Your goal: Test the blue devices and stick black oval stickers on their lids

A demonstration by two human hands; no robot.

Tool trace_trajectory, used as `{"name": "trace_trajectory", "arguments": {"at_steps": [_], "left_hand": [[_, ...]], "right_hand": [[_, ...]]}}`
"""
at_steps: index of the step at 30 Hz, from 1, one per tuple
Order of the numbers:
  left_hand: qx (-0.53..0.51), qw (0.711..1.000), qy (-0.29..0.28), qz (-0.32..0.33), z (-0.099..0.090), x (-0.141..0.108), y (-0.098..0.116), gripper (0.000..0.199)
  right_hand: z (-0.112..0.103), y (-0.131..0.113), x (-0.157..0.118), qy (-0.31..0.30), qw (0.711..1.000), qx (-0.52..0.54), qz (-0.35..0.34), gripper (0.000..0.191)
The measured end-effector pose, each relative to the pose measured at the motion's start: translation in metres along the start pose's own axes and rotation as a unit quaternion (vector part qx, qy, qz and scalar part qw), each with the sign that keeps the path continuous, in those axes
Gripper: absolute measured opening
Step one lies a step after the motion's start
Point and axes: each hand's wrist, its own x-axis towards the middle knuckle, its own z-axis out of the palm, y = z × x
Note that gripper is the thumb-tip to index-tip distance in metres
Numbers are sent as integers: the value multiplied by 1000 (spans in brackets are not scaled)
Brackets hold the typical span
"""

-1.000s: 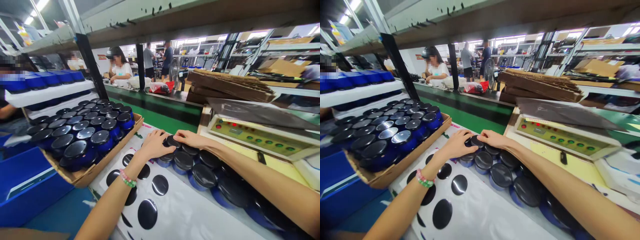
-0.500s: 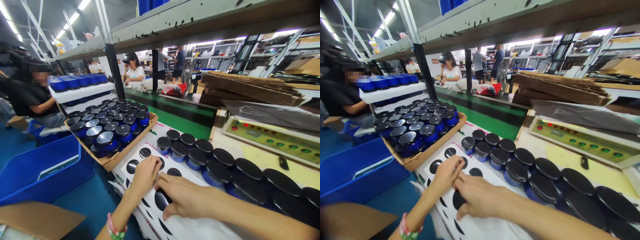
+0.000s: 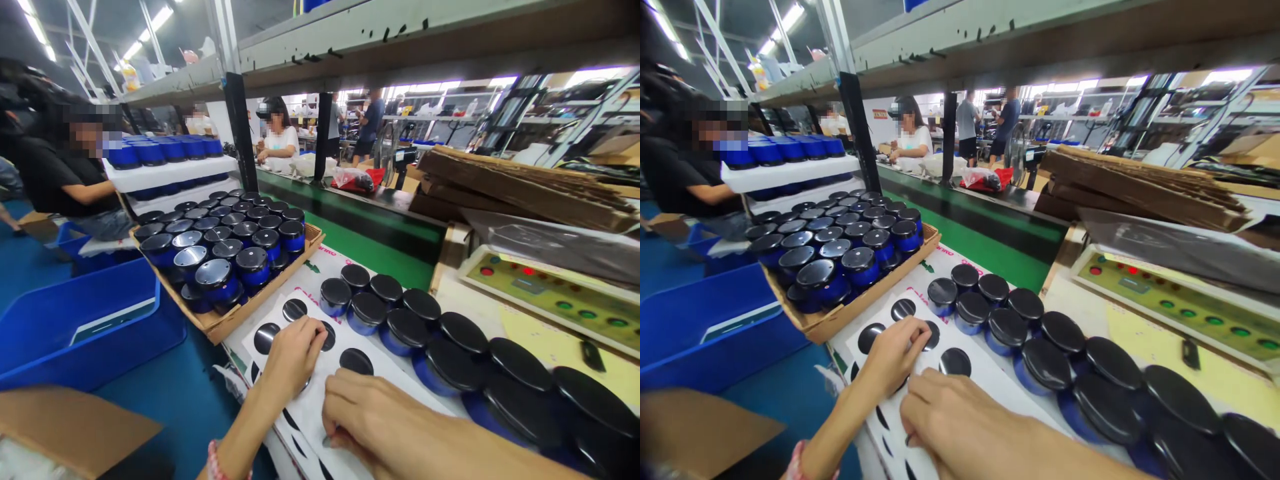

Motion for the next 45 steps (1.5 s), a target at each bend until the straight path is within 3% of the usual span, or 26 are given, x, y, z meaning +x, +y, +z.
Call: {"name": "trace_trajectory", "arguments": {"at_steps": [4,8,11,15,20,24,28,35,41,45], "left_hand": [[-50,998,-29,-35,-18,12,2,13],[-55,997,-14,-49,-35,48,7,47],[-68,997,-39,1,-29,73,5,67],[-108,992,-54,27,-14,81,-4,59],[-139,988,-48,46,-13,78,-11,56],[-134,989,-52,43,-13,79,-11,60],[-119,991,-42,45,-12,79,-9,60],[-101,993,-41,51,-11,78,-11,69],[-87,995,-41,41,-10,78,-13,67],[-76,996,-30,46,-9,77,-14,64]], "right_hand": [[-27,14,-8,49,997,38,54,14],[-60,62,10,162,969,132,131,15],[-70,101,35,221,949,191,118,19],[-59,130,54,261,938,208,91,18],[-43,134,52,318,925,192,73,15],[-39,131,51,323,902,262,118,13],[-41,126,55,320,878,314,169,26],[-47,117,55,286,879,287,251,41],[-37,123,55,330,898,191,219,38],[-26,131,56,323,903,150,239,37]]}}
